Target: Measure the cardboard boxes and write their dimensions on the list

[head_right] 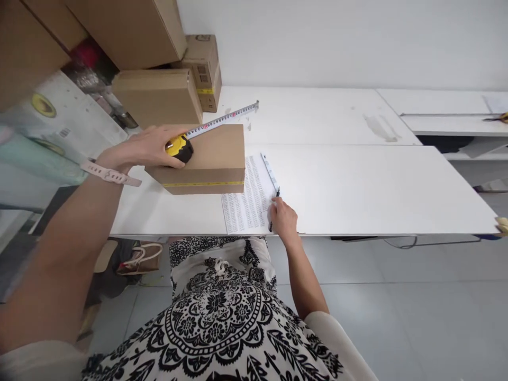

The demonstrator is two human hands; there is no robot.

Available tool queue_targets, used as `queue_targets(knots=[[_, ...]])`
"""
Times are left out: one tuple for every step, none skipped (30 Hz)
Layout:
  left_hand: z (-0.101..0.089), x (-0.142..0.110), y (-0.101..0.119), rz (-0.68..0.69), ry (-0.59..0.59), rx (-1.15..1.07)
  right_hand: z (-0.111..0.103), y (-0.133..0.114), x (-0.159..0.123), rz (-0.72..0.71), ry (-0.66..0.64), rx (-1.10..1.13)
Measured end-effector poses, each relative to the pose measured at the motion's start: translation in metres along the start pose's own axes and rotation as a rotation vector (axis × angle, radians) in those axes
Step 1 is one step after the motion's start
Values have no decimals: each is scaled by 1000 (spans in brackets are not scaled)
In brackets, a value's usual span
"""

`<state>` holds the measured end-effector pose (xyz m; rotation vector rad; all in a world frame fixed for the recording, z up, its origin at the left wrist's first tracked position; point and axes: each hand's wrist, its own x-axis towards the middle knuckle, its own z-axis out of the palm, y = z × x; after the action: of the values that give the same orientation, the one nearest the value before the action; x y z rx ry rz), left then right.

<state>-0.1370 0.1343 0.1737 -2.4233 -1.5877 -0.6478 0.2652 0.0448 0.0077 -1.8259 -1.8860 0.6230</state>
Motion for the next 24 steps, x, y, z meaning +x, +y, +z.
queue_targets(knots=[[-1,-4,4,-19,-23,-16,-2,4,0,-5,12,171],[-1,-10,13,-46,-64,-33,-4,7,0,0,30,373],[0,-19,28,-68,-70,-48,-8,10,-1,10,49,585],[4,-30,50,-62,12,-57,-12,12,-1,18,69,782],[12,-44,76,-38,102,-54,-17,14,-2,20,94,943],[24,-60,105,11,181,-53,-21,14,-3,17,118,1059],[40,-77,136,64,247,-93,-26,14,-3,13,143,1131],[60,-94,165,155,250,-173,-29,14,-4,9,171,1167],[81,-111,192,237,206,-241,-31,13,-4,6,197,1170],[102,-125,213,267,137,-276,-31,12,-4,7,226,1149],[121,-137,229,264,23,-280,-30,11,-5,13,248,1113],[137,-146,239,256,-84,-268,-27,10,-5,20,260,1073],[149,-152,243,252,-173,-244,-23,9,-5,28,259,1035],[157,-157,243,248,-251,-216,-18,9,-5,35,237,1009],[161,-160,239,252,-303,-189,-13,8,-6,36,197,998],[162,-162,233,261,-333,-166,-8,8,-6,30,142,994],[160,-164,226,271,-349,-149,-3,8,-7,17,84,985],[157,-166,221,281,-353,-136,2,8,-8,-1,34,965],[154,-167,217,285,-348,-128,7,8,-9,-18,-6,935],[152,-168,216,283,-339,-124,11,9,-10,-32,-32,899],[150,-169,217,270,-324,-127,14,9,-11,-36,-40,862],[151,-170,221,247,-304,-132,17,9,-13,-34,-38,827],[153,-169,227,218,-281,-140,20,8,-14,-25,-24,796],[156,-168,234,190,-259,-149,22,7,-16,-15,-3,767]])
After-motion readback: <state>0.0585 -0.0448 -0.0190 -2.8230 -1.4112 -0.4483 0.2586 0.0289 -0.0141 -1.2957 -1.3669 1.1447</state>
